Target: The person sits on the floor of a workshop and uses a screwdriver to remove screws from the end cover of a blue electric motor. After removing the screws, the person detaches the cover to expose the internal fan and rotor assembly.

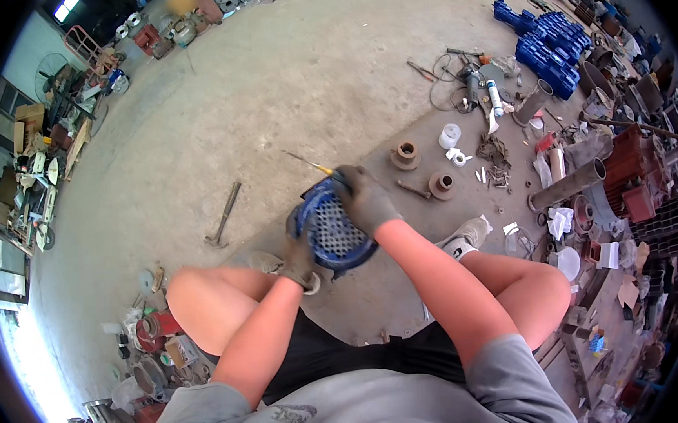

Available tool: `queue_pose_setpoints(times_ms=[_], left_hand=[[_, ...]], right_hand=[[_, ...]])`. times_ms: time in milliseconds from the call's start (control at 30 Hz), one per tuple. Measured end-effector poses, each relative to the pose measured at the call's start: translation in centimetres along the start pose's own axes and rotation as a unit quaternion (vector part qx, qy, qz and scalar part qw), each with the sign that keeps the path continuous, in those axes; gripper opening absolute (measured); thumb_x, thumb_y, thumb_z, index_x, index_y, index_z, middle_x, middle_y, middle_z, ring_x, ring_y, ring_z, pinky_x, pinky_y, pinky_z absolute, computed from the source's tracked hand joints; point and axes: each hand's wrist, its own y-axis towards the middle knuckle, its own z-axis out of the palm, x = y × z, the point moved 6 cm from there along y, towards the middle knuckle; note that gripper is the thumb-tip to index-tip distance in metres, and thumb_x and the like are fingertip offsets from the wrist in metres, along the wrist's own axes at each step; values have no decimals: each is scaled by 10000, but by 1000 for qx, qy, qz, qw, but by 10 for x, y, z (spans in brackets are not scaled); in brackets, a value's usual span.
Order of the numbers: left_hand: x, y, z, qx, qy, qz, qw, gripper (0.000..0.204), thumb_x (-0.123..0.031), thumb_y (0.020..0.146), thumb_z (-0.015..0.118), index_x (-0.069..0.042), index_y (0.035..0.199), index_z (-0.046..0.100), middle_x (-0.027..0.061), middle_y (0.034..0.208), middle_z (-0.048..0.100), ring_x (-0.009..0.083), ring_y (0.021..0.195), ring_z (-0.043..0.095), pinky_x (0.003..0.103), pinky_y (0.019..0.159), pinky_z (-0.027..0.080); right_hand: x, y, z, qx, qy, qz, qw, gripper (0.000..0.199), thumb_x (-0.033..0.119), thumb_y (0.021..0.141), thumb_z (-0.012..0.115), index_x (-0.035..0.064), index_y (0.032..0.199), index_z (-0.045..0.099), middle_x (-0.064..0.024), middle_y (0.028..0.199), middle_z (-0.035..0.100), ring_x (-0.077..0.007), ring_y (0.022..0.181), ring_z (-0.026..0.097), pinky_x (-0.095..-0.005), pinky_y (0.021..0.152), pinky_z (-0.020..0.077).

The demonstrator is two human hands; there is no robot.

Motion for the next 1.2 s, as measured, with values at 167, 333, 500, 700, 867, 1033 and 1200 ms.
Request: queue_pose_setpoints(times_ms=[167,333,500,700,867,1033,1200], left_hand=[[17,104,-19,-25,-266,-144,953,510,-345,1088,635,-17,1464,530,146,1315,688,232,1097,700,359,966,579],[-12,99,19,-120,-273,-209,931,521,-389,1085,633,-13,1434,542,163,1227,727,238,1048,716,369,916,594],[-29,58,50,-236,-94,-168,952,530,-374,1068,660,21,1412,582,240,1355,679,368,1199,680,435,1051,530],[-26,3,74,-241,-60,-88,965,579,-410,1082,628,7,1472,533,236,1373,671,380,1185,680,452,1049,530],[14,47,4,-19,108,-126,986,691,-460,1038,663,48,1485,518,290,1465,613,421,1333,621,468,1119,496],[-65,12,-5,101,221,-51,969,663,-414,1045,672,46,1489,497,273,1334,686,358,1223,675,417,1045,532],[7,-41,-21,139,61,-72,986,441,-367,1059,675,-8,1314,656,86,1061,738,164,922,697,324,793,577]], right_hand=[[23,126,43,81,-41,32,995,334,316,1059,631,143,1339,684,-178,1278,726,-419,1179,686,-498,1008,541],[11,158,37,140,-79,19,987,323,314,1073,609,133,1325,700,-190,1272,746,-396,1180,702,-472,1016,546],[6,141,10,94,-177,-72,977,292,280,1050,620,172,1313,688,-159,1255,725,-393,1155,695,-495,997,541],[-1,61,-33,-62,-169,-68,981,227,270,1047,616,167,1238,684,-169,1169,705,-388,1122,675,-510,973,527],[30,-89,-26,-316,66,-6,946,287,264,1032,650,75,1240,708,-221,1115,687,-412,1112,633,-479,1006,499],[20,-243,7,-96,205,208,951,337,287,1098,603,11,1268,695,-137,1011,703,-234,874,679,-376,787,546],[16,-272,19,54,317,280,904,371,289,1106,594,6,1339,651,-53,948,694,-117,768,652,-288,707,540]])
